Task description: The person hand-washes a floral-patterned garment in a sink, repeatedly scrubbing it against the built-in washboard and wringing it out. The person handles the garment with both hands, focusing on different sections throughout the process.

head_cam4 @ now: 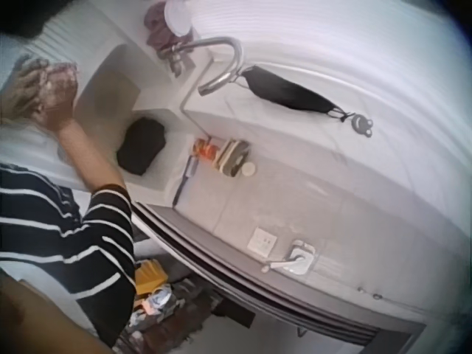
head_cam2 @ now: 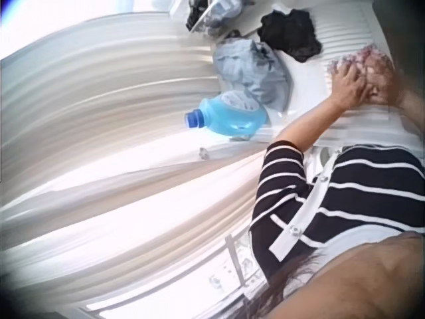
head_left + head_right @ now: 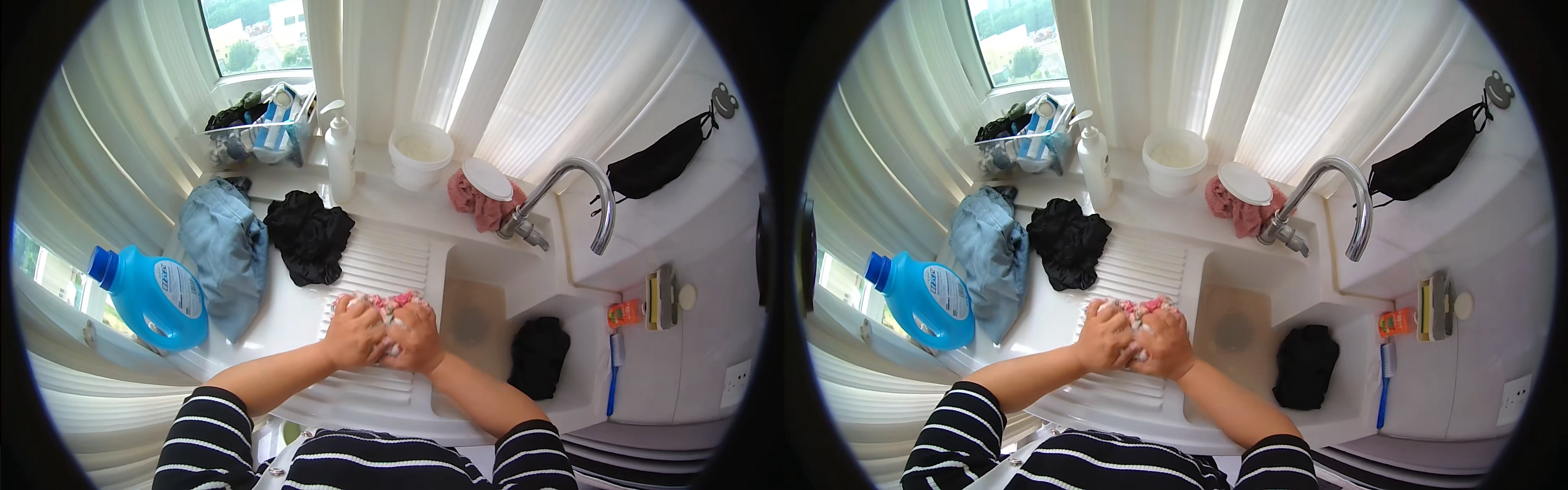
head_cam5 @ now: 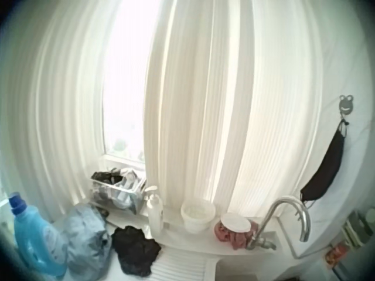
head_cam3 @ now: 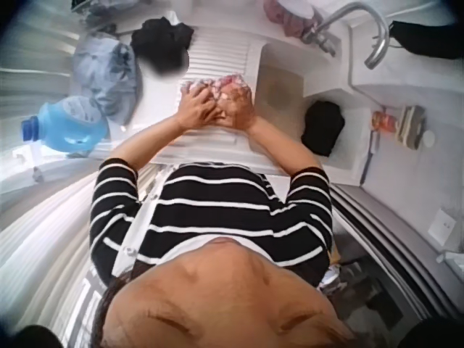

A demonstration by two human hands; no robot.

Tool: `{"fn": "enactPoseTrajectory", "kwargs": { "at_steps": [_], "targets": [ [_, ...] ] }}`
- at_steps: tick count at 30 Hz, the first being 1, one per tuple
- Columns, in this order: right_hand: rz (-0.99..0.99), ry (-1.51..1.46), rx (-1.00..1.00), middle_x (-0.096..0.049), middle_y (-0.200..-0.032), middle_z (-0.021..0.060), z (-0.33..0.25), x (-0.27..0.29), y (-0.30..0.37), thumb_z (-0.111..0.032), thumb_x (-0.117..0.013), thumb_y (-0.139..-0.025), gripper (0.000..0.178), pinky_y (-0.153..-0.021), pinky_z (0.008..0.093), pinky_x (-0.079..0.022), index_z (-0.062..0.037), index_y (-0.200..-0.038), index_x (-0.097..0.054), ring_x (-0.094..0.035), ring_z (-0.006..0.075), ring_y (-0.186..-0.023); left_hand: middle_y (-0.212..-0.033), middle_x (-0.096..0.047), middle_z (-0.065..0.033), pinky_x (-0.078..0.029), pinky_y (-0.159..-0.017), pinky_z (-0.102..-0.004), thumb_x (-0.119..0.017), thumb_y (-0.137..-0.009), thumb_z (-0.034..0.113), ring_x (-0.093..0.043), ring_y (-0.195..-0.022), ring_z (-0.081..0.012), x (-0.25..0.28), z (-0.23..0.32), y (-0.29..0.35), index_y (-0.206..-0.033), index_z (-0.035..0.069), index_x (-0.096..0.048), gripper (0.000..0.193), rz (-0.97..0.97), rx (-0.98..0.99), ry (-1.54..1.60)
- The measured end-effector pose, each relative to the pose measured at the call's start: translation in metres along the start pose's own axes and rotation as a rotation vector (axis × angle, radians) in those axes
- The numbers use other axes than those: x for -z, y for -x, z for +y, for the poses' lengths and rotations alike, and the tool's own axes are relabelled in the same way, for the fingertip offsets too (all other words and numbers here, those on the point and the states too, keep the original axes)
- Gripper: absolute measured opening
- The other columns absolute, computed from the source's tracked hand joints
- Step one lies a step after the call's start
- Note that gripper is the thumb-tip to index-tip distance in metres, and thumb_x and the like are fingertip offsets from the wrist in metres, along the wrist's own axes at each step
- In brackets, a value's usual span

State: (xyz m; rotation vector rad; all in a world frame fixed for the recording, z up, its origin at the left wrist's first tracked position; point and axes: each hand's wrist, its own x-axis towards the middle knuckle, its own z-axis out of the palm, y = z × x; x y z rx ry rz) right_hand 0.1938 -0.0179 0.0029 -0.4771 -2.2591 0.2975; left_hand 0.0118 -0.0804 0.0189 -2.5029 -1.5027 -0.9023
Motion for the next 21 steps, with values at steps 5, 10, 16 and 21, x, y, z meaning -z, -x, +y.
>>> {"fn": "enactPoseTrajectory", "kwargs": {
  "at_steps": [5,10,16,21],
  "targets": [
    [-0.050,-0.002,-0.454,-0.056,-0.120,0.0138,0.065,-0.022,-0.064,-0.031,-0.078,-0.062,0.055,-0.092,0.0487,-0.040,-0.0108,-0.108,-0.056,-0.050,0.0341,-0.112,-0.112,-0.057,-0.0158,-0.039,-0.086,-0.0480,-0.067,-0.083,0.047,-0.051,-0.106,-0.0355,-0.037,-0.069,-0.069,-0.103,0.005,-0.061,0.047,0.121,0.500,0.081],
    [-0.250,-0.106,-0.412,-0.040,-0.143,0.0247,0.037,0.012,-0.015,-0.037,-0.082,-0.059,0.069,-0.102,0.0566,-0.034,-0.0090,-0.118,-0.056,-0.041,0.0409,-0.129,-0.137,-0.044,-0.0213,-0.035,-0.090,-0.0619,-0.069,-0.071,0.064,-0.036,-0.126,-0.0474,0.003,-0.020,-0.039,-0.111,0.005,-0.063,0.071,-0.219,0.373,-0.090],
    [-0.132,-0.156,-0.068,-0.059,-0.116,0.0125,-0.004,0.018,0.021,-0.037,-0.081,-0.055,0.054,-0.095,0.0484,-0.041,-0.0101,-0.098,-0.063,-0.056,0.0335,-0.109,-0.094,-0.060,-0.0103,-0.041,-0.079,-0.0466,-0.074,-0.073,0.043,-0.054,-0.094,-0.0334,0.015,0.009,-0.003,-0.082,0.009,-0.065,0.037,-0.075,-0.007,0.149],
    [-0.290,0.050,-0.615,-0.057,-0.124,0.0169,0.060,-0.011,-0.053,-0.030,-0.079,-0.055,0.052,-0.096,0.0464,-0.040,-0.0099,-0.100,-0.063,-0.053,0.0372,-0.113,-0.096,-0.063,-0.0143,-0.044,-0.083,-0.0477,-0.069,-0.081,0.042,-0.057,-0.093,-0.0358,-0.039,-0.069,-0.071,-0.096,0.006,-0.069,0.039,-0.060,0.442,0.021]
  ]
}}
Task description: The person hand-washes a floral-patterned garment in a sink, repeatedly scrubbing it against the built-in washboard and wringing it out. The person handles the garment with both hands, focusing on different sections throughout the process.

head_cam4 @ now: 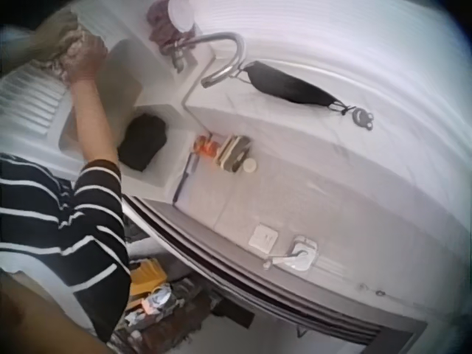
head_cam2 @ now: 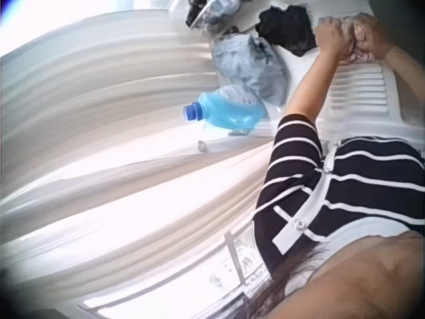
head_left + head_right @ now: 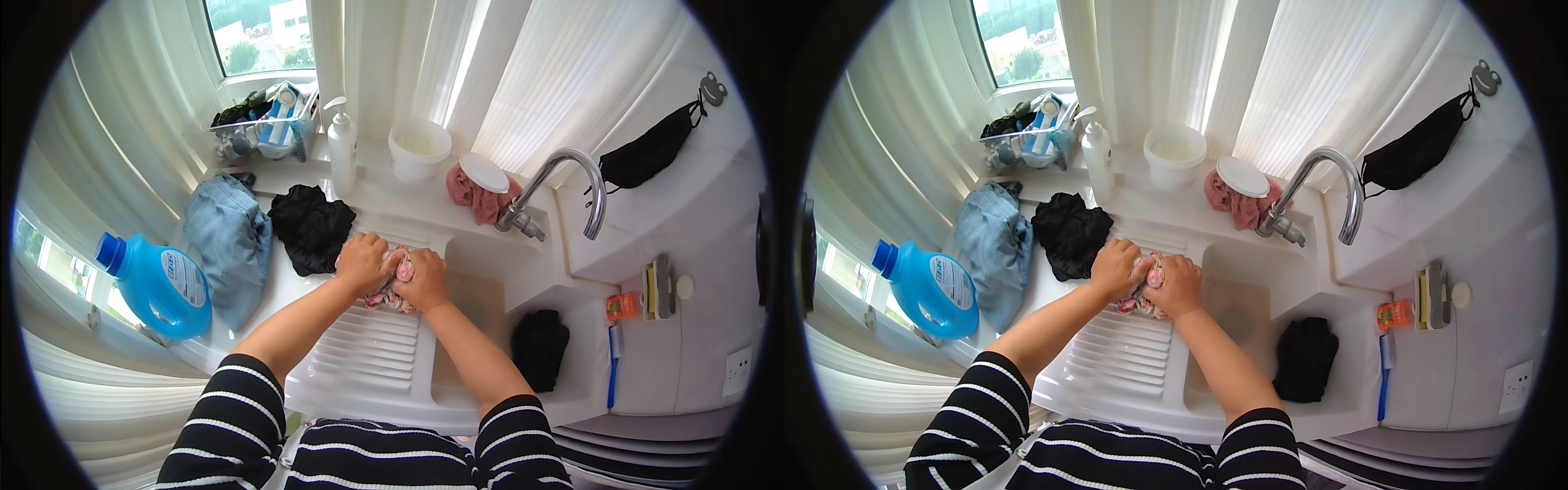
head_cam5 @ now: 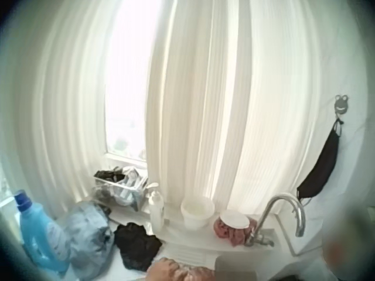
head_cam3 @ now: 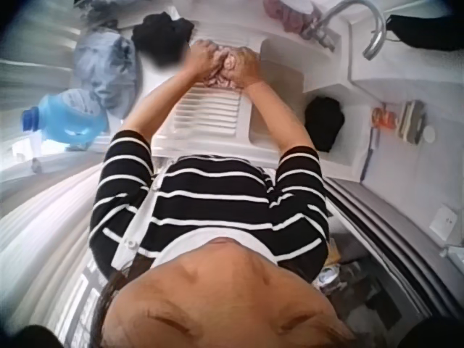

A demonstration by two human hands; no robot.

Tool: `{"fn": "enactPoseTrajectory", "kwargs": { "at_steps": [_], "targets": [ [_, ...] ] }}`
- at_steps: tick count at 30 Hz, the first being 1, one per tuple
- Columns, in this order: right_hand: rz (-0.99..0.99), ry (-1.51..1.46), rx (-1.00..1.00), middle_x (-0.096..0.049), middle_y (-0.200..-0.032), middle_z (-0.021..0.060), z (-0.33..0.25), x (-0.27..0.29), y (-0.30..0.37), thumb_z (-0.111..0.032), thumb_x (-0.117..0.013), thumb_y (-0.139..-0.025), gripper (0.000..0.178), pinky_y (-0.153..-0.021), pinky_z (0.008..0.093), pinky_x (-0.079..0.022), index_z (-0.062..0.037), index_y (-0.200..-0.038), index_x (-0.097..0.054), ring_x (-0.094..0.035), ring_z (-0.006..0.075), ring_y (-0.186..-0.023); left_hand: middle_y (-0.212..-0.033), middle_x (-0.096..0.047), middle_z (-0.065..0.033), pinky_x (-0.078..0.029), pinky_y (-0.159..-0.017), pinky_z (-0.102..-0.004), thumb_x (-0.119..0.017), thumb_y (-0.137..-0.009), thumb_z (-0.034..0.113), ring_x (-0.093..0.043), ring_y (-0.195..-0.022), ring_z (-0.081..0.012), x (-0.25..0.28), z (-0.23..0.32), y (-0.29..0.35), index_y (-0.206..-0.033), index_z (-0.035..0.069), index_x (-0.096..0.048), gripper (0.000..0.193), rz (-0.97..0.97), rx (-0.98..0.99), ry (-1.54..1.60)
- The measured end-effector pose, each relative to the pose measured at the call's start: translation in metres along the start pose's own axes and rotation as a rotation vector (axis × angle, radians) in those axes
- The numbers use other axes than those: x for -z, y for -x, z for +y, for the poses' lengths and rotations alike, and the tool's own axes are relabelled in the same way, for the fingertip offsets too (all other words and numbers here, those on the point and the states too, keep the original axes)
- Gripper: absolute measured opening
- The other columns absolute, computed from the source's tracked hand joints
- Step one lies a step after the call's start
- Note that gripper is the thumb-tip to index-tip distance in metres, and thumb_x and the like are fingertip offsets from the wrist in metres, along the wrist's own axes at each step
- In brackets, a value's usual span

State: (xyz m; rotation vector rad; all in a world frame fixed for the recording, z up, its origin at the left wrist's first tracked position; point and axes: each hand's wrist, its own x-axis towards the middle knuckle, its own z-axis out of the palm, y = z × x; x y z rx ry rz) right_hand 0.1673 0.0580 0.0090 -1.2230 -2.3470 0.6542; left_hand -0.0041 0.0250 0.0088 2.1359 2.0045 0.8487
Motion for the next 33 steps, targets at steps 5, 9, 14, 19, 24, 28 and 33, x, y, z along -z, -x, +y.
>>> {"fn": "enactPoseTrajectory", "kwargs": {
  "at_steps": [5,9,14,19,24,28,33],
  "targets": [
    [0.084,-0.149,0.425,-0.041,-0.147,0.0156,-0.007,0.030,0.062,-0.038,-0.083,-0.058,0.042,-0.102,0.0599,-0.032,-0.0097,-0.085,-0.067,-0.037,0.0385,-0.135,-0.106,-0.061,-0.0130,-0.039,-0.093,-0.0473,-0.076,-0.076,0.042,-0.054,-0.106,-0.0343,0.046,0.022,0.056,-0.099,0.010,-0.064,0.041,0.100,-0.370,0.279],
    [0.102,-0.133,0.698,-0.061,-0.114,0.0075,-0.016,0.018,0.106,-0.028,-0.080,-0.061,0.028,-0.089,0.0530,-0.040,-0.0124,-0.073,-0.061,-0.055,0.0291,-0.110,-0.062,-0.051,-0.0033,-0.038,-0.064,-0.0391,-0.075,-0.072,0.029,-0.050,-0.064,-0.0236,0.054,0.038,0.113,-0.058,0.013,-0.054,0.030,0.010,-0.504,0.134],
    [0.131,-0.093,0.196,-0.061,-0.111,0.0136,0.009,-0.013,0.008,-0.025,-0.076,-0.064,0.029,-0.087,0.0472,-0.045,-0.0084,-0.084,-0.062,-0.055,0.0335,-0.109,-0.072,-0.058,-0.0114,-0.040,-0.064,-0.0454,-0.071,-0.077,0.029,-0.054,-0.071,-0.0340,-0.012,0.008,0.023,-0.072,0.005,-0.058,0.027,0.157,-0.096,0.097],
    [-0.038,-0.226,-0.096,-0.046,-0.136,0.0270,0.020,0.004,0.000,-0.041,-0.080,-0.064,0.062,-0.103,0.0485,-0.040,-0.0068,-0.113,-0.062,-0.046,0.0407,-0.126,-0.120,-0.056,-0.0215,-0.041,-0.092,-0.0501,-0.071,-0.078,0.046,-0.051,-0.113,-0.0399,0.015,0.017,0.021,-0.100,0.003,-0.064,0.049,-0.013,0.186,-0.117],
    [-0.041,0.005,0.578,-0.053,-0.133,0.0128,-0.027,0.029,0.102,-0.045,-0.082,-0.059,0.043,-0.102,0.0606,-0.030,-0.0149,-0.086,-0.067,-0.042,0.0337,-0.128,-0.109,-0.056,-0.0166,-0.040,-0.086,-0.0497,-0.072,-0.077,0.046,-0.052,-0.104,-0.0383,0.046,0.032,0.117,-0.097,0.009,-0.066,0.043,0.029,-0.392,0.158],
    [0.216,-0.116,0.541,-0.062,-0.113,0.0084,0.006,-0.009,0.050,-0.034,-0.081,-0.053,0.046,-0.100,0.0491,-0.038,-0.0141,-0.092,-0.066,-0.052,0.0326,-0.115,-0.098,-0.061,-0.0137,-0.042,-0.082,-0.0499,-0.070,-0.079,0.038,-0.055,-0.097,-0.0368,0.008,0.020,0.068,-0.087,0.004,-0.062,0.035,-0.040,-0.206,0.098],
    [0.433,0.018,0.067,-0.053,-0.127,0.0185,0.004,-0.009,-0.022,-0.034,-0.080,-0.061,0.054,-0.095,0.0509,-0.041,-0.0111,-0.107,-0.061,-0.047,0.0406,-0.121,-0.097,-0.061,-0.0122,-0.041,-0.085,-0.0478,-0.067,-0.084,0.037,-0.055,-0.100,-0.0360,-0.015,0.005,-0.007,-0.087,0.004,-0.063,0.034,0.328,0.014,-0.068]
  ]
}}
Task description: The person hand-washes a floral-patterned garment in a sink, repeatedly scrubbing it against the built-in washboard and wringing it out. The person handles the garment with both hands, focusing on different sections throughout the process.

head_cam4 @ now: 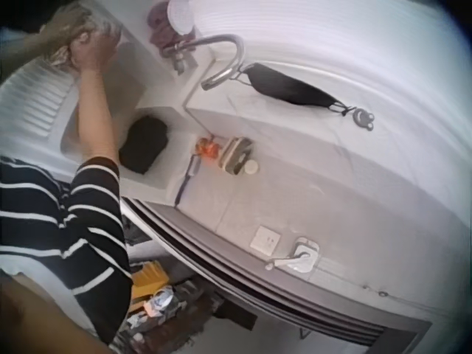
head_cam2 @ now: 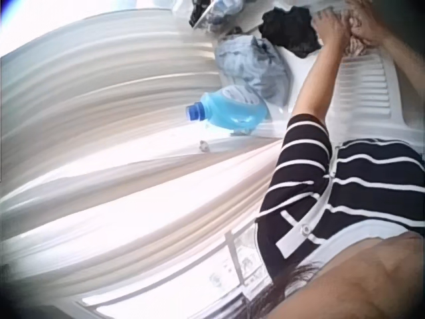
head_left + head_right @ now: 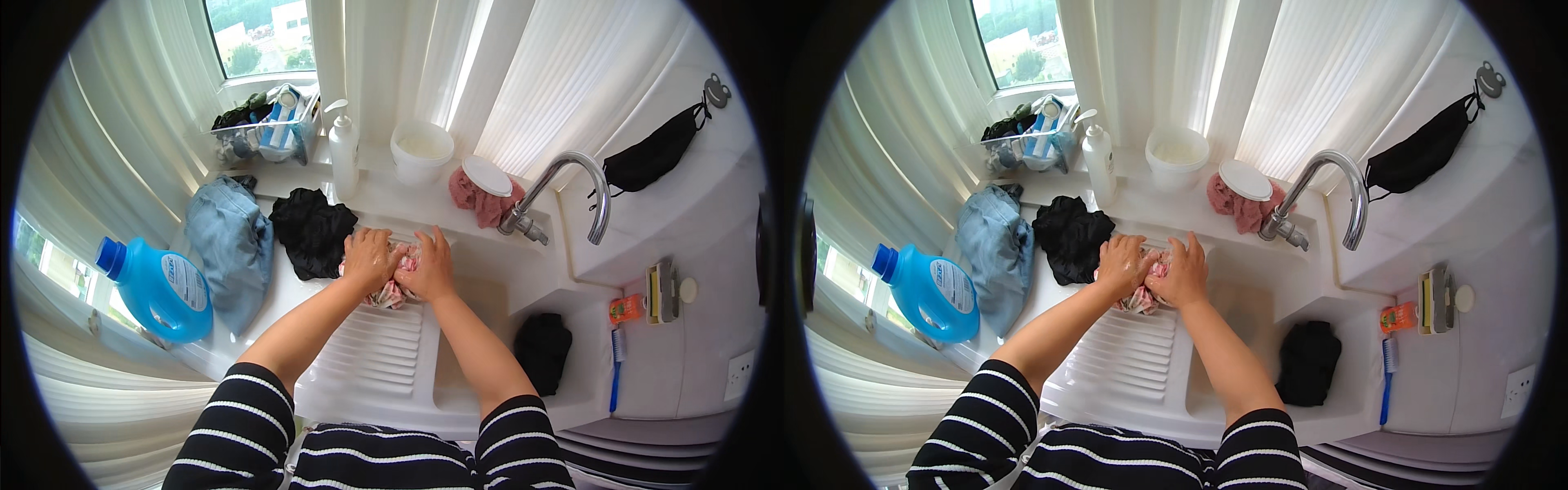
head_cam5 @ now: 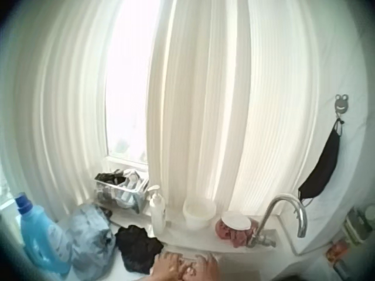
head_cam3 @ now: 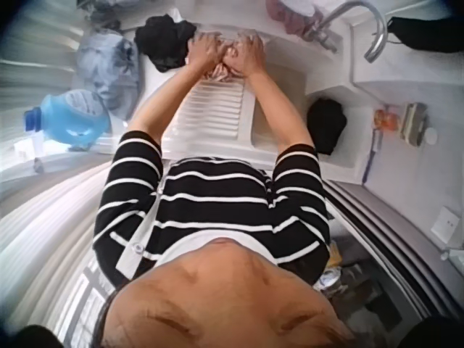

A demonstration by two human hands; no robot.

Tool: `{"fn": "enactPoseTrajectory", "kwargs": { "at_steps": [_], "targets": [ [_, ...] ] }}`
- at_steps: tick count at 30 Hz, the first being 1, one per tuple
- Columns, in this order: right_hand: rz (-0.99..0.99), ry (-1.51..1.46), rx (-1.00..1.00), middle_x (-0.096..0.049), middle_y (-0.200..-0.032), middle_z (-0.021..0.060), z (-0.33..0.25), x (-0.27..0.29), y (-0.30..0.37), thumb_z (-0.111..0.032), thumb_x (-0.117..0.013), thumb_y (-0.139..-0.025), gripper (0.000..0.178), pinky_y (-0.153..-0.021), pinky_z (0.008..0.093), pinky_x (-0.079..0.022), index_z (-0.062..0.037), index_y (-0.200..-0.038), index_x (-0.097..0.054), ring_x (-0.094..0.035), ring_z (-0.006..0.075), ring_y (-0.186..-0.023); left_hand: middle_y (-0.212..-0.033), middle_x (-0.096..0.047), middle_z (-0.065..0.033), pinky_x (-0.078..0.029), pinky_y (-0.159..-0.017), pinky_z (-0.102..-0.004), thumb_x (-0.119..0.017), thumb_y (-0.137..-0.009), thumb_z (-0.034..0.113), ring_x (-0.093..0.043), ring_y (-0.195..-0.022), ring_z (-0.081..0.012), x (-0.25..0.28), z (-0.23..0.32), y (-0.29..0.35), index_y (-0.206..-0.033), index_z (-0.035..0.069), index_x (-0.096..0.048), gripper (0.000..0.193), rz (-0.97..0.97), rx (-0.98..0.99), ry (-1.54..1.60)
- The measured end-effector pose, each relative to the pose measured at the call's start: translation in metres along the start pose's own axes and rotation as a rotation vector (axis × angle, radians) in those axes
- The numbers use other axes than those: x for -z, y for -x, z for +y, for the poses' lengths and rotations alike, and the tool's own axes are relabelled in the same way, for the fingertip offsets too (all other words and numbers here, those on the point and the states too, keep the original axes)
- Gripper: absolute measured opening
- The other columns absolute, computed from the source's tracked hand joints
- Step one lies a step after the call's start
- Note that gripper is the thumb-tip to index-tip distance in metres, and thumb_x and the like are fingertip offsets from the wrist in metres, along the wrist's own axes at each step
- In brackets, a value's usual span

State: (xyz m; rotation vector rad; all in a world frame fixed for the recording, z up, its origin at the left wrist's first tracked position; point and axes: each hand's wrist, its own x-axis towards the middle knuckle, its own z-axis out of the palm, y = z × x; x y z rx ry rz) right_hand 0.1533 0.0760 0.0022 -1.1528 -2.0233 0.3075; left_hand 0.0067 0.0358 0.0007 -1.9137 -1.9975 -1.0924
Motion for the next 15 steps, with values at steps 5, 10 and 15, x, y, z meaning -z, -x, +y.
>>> {"fn": "enactPoseTrajectory", "kwargs": {
  "at_steps": [5,10,15],
  "targets": [
    [-0.351,-0.222,0.339,-0.053,-0.124,0.0148,-0.016,0.075,0.056,-0.037,-0.084,-0.056,0.057,-0.096,0.0496,-0.039,-0.0125,-0.102,-0.063,-0.047,0.0350,-0.120,-0.090,-0.059,-0.0086,-0.038,-0.088,-0.0463,-0.073,-0.078,0.040,-0.054,-0.096,-0.0326,0.080,0.011,0.051,-0.080,0.006,-0.067,0.034,-0.263,-0.296,0.367],
    [-0.272,-0.307,0.565,-0.061,-0.112,0.0058,-0.011,0.047,0.076,-0.035,-0.084,-0.051,0.055,-0.092,0.0455,-0.040,-0.0147,-0.097,-0.062,-0.055,0.0281,-0.108,-0.077,-0.057,-0.0069,-0.041,-0.083,-0.0431,-0.074,-0.072,0.035,-0.054,-0.082,-0.0297,0.080,0.011,0.070,-0.069,0.008,-0.062,0.029,-0.418,-0.397,0.173],
    [-0.266,-0.064,0.059,-0.053,-0.128,0.0169,0.006,0.008,0.008,-0.037,-0.084,-0.054,0.059,-0.096,0.0458,-0.040,-0.0113,-0.102,-0.060,-0.049,0.0355,-0.120,-0.102,-0.061,-0.0174,-0.041,-0.085,-0.0470,-0.068,-0.080,0.039,-0.055,-0.097,-0.0389,0.012,0.000,0.006,-0.092,0.007,-0.066,0.034,-0.118,-0.023,0.013]
  ]
}}
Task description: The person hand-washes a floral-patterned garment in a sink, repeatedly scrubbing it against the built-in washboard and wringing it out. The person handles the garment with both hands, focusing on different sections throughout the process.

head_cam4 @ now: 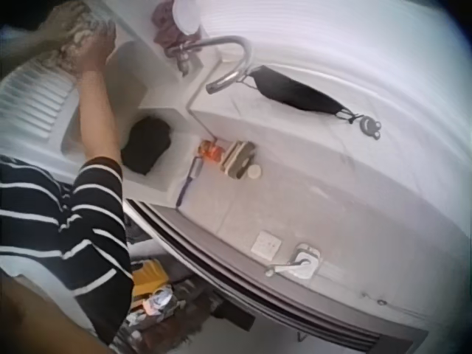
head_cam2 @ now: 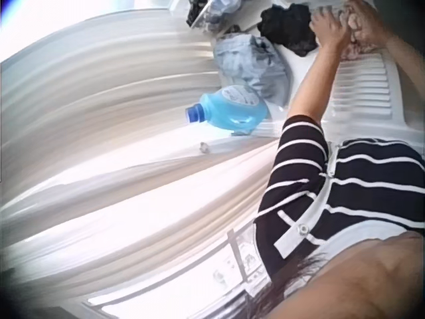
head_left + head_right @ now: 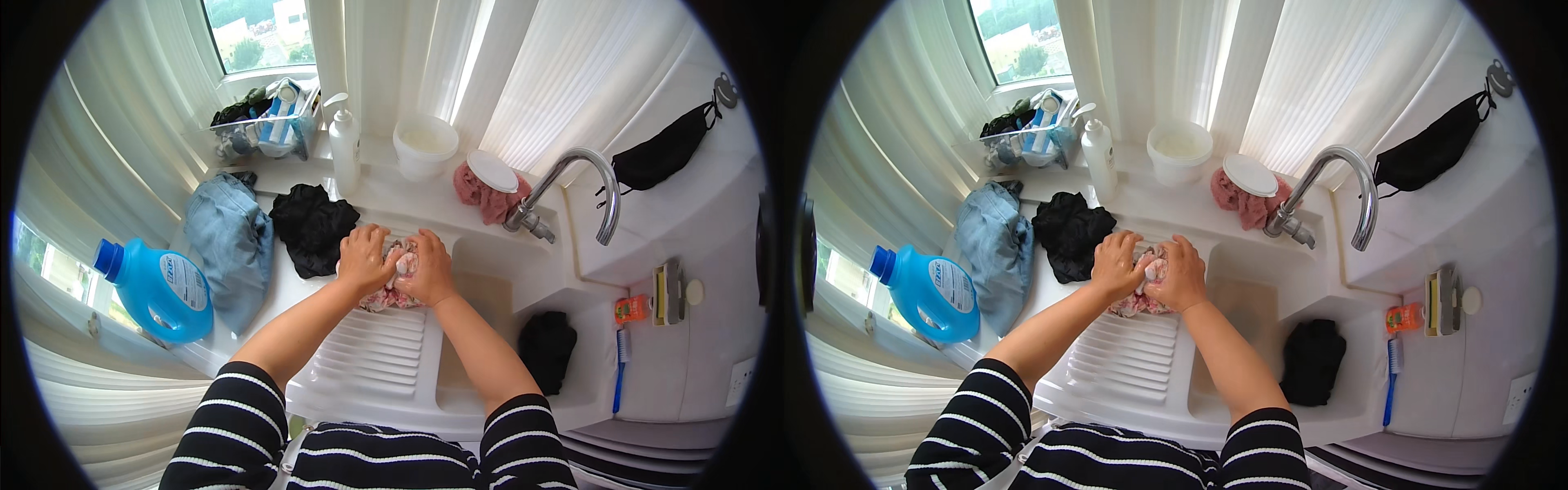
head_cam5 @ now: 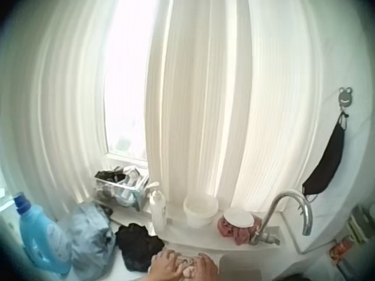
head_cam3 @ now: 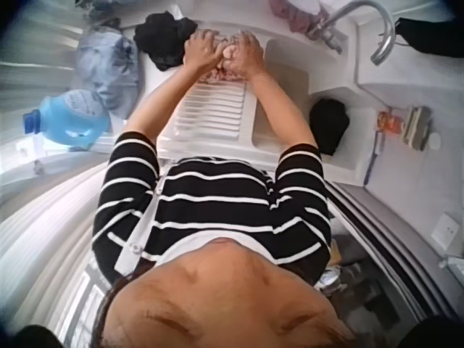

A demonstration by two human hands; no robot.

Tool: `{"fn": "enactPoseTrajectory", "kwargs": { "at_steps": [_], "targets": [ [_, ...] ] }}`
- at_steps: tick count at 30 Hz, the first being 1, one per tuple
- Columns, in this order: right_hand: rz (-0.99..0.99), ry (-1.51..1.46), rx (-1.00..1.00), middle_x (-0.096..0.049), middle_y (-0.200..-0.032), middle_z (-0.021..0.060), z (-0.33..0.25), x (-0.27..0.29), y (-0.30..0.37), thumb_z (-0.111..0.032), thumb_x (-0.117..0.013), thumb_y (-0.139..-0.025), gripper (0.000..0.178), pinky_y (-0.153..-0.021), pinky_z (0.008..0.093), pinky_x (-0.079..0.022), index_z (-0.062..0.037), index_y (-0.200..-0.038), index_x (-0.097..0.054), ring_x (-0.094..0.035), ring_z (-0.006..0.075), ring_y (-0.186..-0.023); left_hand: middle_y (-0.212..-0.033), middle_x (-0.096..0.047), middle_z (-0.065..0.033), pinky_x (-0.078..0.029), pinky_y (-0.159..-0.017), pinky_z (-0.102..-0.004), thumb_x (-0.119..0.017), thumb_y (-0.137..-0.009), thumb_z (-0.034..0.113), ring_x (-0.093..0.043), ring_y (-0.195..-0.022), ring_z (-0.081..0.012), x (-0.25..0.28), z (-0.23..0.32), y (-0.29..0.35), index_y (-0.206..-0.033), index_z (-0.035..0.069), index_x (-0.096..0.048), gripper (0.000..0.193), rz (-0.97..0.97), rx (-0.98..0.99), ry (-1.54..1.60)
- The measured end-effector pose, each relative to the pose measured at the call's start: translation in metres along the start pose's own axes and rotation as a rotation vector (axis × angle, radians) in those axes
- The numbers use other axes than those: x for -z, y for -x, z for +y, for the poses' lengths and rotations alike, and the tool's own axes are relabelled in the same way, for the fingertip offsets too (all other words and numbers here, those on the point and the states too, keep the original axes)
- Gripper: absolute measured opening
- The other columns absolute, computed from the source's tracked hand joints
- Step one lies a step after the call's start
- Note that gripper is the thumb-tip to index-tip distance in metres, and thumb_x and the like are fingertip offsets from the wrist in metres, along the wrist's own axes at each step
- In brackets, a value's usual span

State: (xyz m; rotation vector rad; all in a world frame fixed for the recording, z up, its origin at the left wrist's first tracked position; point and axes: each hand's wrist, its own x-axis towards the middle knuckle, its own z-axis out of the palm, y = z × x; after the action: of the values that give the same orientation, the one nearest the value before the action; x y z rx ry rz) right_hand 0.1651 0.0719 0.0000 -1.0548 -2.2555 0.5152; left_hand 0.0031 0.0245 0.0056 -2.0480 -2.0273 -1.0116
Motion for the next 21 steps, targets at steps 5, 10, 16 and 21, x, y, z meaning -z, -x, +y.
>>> {"fn": "enactPoseTrajectory", "kwargs": {
  "at_steps": [5,10,16,21],
  "targets": [
    [-0.149,-0.162,0.247,-0.047,-0.132,0.0207,-0.028,0.048,0.053,-0.037,-0.083,-0.058,0.050,-0.096,0.0488,-0.038,-0.0104,-0.093,-0.061,-0.045,0.0367,-0.123,-0.113,-0.058,-0.0171,-0.040,-0.086,-0.0464,-0.067,-0.083,0.039,-0.054,-0.102,-0.0369,0.062,0.011,0.039,-0.094,0.009,-0.067,0.032,-0.235,-0.231,0.207],
    [-0.032,-0.190,0.591,-0.059,-0.112,0.0104,-0.032,0.022,0.090,-0.031,-0.079,-0.056,0.037,-0.092,0.0488,-0.039,-0.0115,-0.083,-0.063,-0.054,0.0323,-0.107,-0.082,-0.060,-0.0047,-0.039,-0.074,-0.0432,-0.069,-0.079,0.031,-0.055,-0.082,-0.0261,0.069,0.025,0.084,-0.072,0.012,-0.063,0.022,-0.229,-0.454,0.065],
    [-0.004,-0.108,0.008,-0.055,-0.121,0.0179,0.004,-0.008,0.005,-0.021,-0.072,-0.068,0.054,-0.091,0.0478,-0.044,-0.0098,-0.119,-0.056,-0.052,0.0388,-0.110,-0.098,-0.063,-0.0160,-0.042,-0.088,-0.0482,-0.067,-0.083,0.042,-0.057,-0.099,-0.0377,0.000,0.006,0.000,-0.097,0.005,-0.068,0.040,-0.039,0.174,0.086],
    [-0.331,-0.172,0.160,-0.037,-0.142,0.0202,-0.024,0.046,0.053,-0.043,-0.080,-0.060,0.083,-0.106,0.0531,-0.036,-0.0168,-0.133,-0.050,-0.034,0.0415,-0.132,-0.116,-0.056,-0.0197,-0.039,-0.093,-0.0511,-0.066,-0.082,0.051,-0.050,-0.111,-0.0409,0.061,0.020,0.046,-0.114,0.007,-0.065,0.054,-0.246,-0.091,0.129]
  ]
}}
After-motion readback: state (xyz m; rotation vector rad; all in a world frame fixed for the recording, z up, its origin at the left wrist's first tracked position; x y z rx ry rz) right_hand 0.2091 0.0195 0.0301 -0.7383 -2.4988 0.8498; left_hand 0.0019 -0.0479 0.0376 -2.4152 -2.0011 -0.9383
